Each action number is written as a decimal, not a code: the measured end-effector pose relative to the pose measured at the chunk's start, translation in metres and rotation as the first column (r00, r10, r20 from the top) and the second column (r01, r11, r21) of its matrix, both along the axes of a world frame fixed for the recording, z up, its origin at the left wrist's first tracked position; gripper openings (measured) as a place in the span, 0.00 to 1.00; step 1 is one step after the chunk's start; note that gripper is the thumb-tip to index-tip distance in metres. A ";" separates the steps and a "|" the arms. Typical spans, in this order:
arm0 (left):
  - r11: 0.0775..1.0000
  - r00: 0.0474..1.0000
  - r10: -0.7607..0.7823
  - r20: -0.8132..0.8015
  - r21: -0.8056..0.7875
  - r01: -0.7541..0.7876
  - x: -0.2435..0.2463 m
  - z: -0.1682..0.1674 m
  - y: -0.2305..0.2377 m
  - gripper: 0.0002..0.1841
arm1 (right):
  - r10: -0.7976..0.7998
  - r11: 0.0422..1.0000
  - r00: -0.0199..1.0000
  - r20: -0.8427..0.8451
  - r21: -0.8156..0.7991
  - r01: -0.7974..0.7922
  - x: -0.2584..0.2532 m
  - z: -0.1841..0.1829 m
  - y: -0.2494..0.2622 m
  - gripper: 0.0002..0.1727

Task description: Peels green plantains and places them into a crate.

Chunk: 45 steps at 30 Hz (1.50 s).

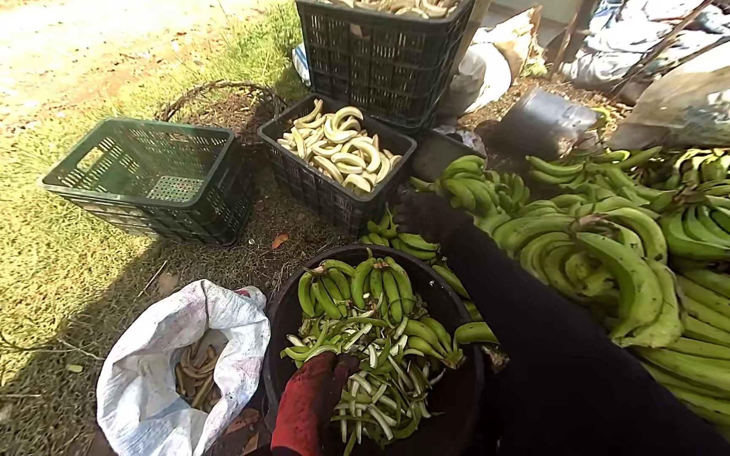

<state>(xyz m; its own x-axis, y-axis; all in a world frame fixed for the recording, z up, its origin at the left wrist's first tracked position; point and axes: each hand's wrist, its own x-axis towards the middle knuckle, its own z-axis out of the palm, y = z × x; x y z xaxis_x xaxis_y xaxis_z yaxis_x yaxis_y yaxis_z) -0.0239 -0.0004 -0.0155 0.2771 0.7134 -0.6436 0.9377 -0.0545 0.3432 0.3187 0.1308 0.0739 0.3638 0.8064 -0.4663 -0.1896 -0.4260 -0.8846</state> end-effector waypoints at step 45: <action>0.964 0.941 0.264 0.214 -0.086 -0.251 0.005 -0.032 -0.015 0.31 | 0.219 0.929 0.942 0.254 -0.349 -0.121 -0.014 -0.090 -0.221 0.29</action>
<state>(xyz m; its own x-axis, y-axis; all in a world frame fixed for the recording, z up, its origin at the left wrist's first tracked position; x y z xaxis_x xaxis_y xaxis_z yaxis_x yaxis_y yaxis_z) -0.0188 -0.0156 -0.0474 0.2290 0.7433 -0.6285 0.8170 0.2043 0.5392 0.3049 -0.0902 -0.0161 0.3906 0.6899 -0.6095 0.1495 -0.7008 -0.6975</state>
